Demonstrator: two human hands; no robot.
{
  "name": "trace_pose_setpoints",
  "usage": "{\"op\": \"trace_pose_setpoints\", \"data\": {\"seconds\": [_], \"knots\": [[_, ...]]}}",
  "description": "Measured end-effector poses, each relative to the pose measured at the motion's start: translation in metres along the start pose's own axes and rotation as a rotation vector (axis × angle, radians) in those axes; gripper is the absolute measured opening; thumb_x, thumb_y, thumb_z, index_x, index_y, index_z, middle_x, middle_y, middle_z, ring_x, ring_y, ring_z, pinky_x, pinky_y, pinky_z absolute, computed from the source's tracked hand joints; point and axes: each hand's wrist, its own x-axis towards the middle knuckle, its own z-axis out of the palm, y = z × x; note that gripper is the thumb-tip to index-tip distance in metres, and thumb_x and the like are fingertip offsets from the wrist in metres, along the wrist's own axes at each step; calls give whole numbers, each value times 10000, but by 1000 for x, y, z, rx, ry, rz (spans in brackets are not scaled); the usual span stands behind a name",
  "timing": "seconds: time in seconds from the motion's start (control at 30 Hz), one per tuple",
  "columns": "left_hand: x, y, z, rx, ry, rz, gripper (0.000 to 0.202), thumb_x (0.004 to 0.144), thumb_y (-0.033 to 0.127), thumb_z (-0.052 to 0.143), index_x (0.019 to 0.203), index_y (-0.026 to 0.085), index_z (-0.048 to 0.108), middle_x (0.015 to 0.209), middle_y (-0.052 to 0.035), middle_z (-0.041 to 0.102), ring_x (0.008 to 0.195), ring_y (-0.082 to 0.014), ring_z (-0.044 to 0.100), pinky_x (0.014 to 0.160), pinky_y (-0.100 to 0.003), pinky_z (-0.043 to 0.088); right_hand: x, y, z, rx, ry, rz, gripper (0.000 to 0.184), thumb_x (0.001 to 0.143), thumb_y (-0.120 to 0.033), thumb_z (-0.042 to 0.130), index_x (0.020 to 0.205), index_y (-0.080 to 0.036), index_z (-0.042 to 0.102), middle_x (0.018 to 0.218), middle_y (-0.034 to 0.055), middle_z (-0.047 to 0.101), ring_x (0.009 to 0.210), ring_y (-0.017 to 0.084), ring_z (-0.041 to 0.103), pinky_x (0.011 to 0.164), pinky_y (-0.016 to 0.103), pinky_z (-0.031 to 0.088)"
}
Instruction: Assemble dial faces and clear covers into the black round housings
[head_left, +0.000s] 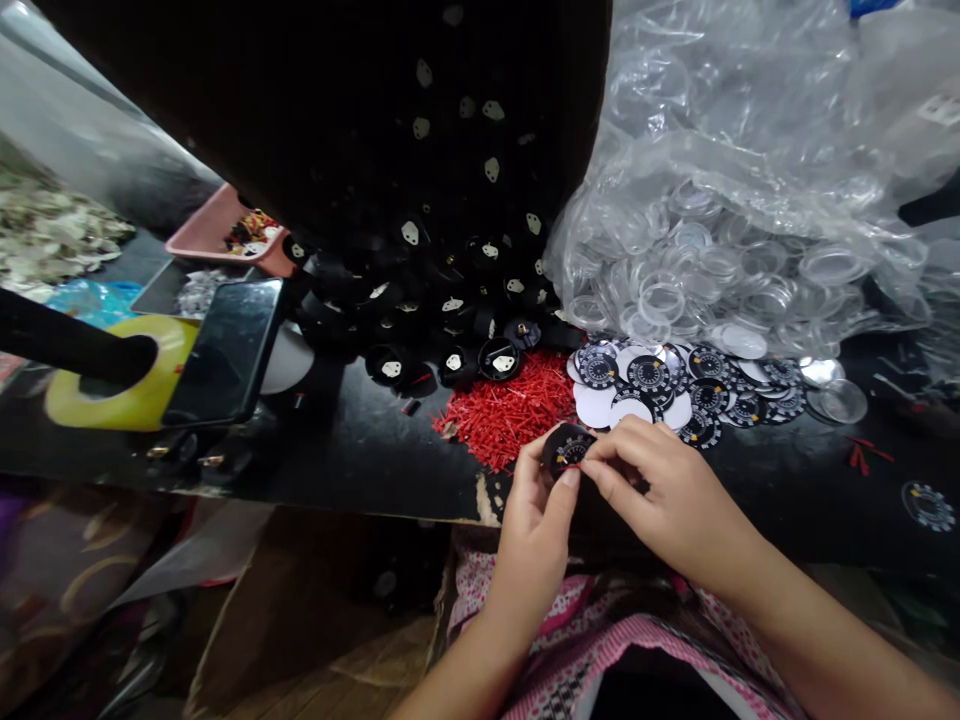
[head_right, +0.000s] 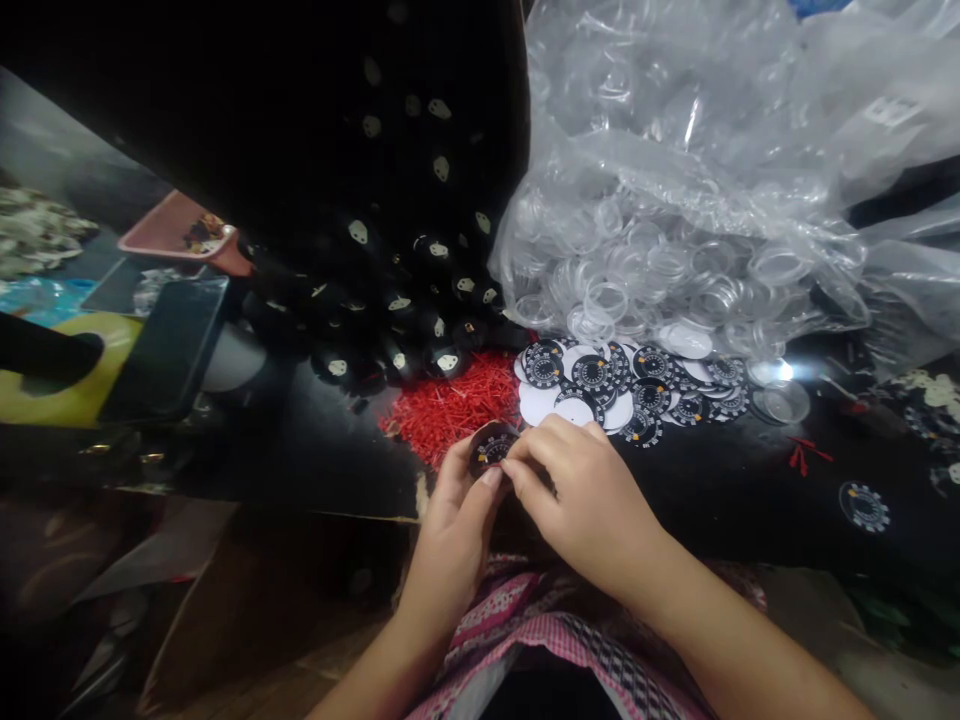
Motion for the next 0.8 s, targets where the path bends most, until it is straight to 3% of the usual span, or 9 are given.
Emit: {"op": "trace_pose_setpoints", "data": {"seconds": [0.17, 0.33, 0.5, 0.67, 0.8], "knots": [[-4, 13, 1, 49, 6, 22, 232, 906, 252, 613, 1138, 254, 608, 1128, -19, 716, 1113, -185, 647, 998, -300, 469, -2, 0, -3, -60, -10, -20, 145, 964, -189, 535, 834, -202, 599, 811, 23, 633, 767, 185, 552, 753, 352, 382], [-6, 14, 1, 38, 16, 19, 197, 876, 252, 648, 1073, 243, 635, 1020, -14, 737, 1001, -183, 678, 907, -287, 503, -4, -1, -4, 5, -27, -15, 152, 956, -169, 540, 811, -203, 567, 795, 7, 611, 761, 175, 554, 741, 334, 392], [-8, 15, 5, 106, 124, 112, 141, 841, 201, 659, 975, 241, 671, 907, 9, 729, 873, -165, 686, 823, -266, 510, -7, -2, -2, 33, -38, 3, 191, 961, -167, 535, 773, -204, 533, 771, -2, 591, 741, 168, 543, 722, 321, 396], [-9, 16, 2, 249, 121, 169, 203, 812, 150, 667, 994, 238, 693, 972, -6, 742, 945, -188, 689, 893, -297, 507, -13, -8, 5, -7, 7, 47, 175, 948, -156, 531, 782, -208, 545, 811, 26, 630, 759, 190, 542, 693, 321, 403], [-7, 18, -1, 225, 151, 143, 204, 791, 164, 702, 983, 234, 709, 983, -19, 753, 953, -208, 693, 917, -319, 507, -12, -9, 6, -1, 30, 98, 220, 927, -179, 557, 717, -215, 506, 742, 12, 609, 693, 171, 534, 633, 299, 391]]}}
